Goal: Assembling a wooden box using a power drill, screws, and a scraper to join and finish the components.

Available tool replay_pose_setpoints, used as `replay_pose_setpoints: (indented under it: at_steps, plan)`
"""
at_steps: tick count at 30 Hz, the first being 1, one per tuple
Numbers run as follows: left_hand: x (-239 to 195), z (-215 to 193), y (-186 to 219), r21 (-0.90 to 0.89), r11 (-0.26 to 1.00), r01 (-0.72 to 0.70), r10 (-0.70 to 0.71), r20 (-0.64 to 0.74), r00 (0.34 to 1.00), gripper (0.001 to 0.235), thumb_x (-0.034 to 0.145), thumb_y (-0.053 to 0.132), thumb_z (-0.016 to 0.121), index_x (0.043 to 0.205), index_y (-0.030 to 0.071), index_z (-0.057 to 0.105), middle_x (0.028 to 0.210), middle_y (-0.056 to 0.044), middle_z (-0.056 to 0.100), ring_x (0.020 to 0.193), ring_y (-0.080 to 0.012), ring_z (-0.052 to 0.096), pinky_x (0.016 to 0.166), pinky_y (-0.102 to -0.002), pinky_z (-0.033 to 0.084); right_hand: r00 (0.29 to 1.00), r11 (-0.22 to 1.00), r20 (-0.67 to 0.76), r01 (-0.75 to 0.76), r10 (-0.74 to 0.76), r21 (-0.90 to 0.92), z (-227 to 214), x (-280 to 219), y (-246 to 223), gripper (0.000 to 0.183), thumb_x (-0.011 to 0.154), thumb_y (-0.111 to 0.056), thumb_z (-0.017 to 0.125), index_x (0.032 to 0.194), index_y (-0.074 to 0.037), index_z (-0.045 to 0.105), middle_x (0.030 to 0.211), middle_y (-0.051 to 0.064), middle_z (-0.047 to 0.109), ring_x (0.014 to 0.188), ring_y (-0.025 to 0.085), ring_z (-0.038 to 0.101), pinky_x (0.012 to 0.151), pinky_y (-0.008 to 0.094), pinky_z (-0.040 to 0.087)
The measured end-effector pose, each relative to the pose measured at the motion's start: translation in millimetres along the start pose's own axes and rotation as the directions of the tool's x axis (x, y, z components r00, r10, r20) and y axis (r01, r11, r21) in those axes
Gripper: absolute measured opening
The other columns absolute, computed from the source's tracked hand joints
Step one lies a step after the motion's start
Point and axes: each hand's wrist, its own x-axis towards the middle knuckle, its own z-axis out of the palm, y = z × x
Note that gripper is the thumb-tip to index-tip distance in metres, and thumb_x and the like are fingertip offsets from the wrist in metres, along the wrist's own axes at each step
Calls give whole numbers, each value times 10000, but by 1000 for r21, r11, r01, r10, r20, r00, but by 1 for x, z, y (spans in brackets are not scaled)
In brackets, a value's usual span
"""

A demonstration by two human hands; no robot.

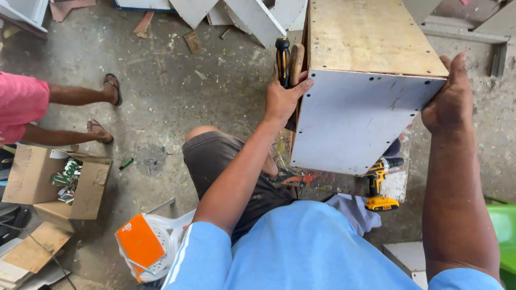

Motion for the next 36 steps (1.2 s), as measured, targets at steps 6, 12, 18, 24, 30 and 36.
replay_pose_setpoints:
  at_steps: [6, 12, 18, 24, 30, 36]
  plan:
    - [32, 24, 14, 253, 954, -164, 197, -113, 974, 437, 715, 443, 837, 961, 98, 731, 921, -52, 790, 869, -179, 767, 720, -353, 641, 997, 995, 31, 74, -72, -68, -11, 47, 5, 739, 875, -697, 551, 1451, -235, 518, 1475, 5, 656, 1314, 147, 647, 1114, 307, 555]
    - [65, 35, 22, 428, 898, -105, 215, -217, 952, 487, 729, 554, 785, 929, 118, 699, 834, -36, 746, 777, -200, 723, 653, -364, 567, 977, 882, -30, 177, -211, -437, -8, 73, 18, 711, 965, -732, 434, 1445, -208, 468, 1217, 20, 562, 1051, 178, 566, 877, 333, 588]
    - [94, 39, 37, 288, 957, -40, 114, -245, 963, 377, 731, 410, 834, 960, 124, 747, 874, -13, 783, 791, -159, 731, 689, -324, 604, 944, 793, 36, 296, -328, -533, -1, 90, 22, 625, 1061, -599, 498, 1374, -67, 396, 1187, 107, 577, 1081, 236, 594, 887, 367, 585]
    - [84, 14, 8, 351, 936, 4, 53, -152, 987, 388, 795, 473, 873, 936, 144, 723, 825, -49, 762, 792, -179, 740, 727, -386, 585, 933, 757, 30, 311, -360, -574, -36, 84, 73, 582, 1162, -626, 520, 1268, -63, 626, 921, 151, 600, 846, 253, 586, 740, 453, 527]
    - [60, 0, -48, 226, 974, -5, 29, -101, 995, 372, 799, 388, 902, 891, 105, 679, 765, -48, 693, 765, -145, 664, 679, -340, 537, 956, 770, 9, 241, -293, -591, -25, 41, 86, 640, 1148, -636, 407, 1461, -91, 531, 1014, 227, 596, 950, 326, 589, 794, 558, 504]
    - [57, 10, -39, -28, 999, 33, -34, -16, 999, 337, 881, 360, 845, 803, 138, 604, 551, -7, 579, 406, -126, 582, 382, -254, 467, 964, 932, -80, 221, -253, -287, -50, 67, 141, 709, 1133, -647, 350, 1536, -75, 464, 1202, 187, 587, 1085, 293, 594, 986, 547, 490]
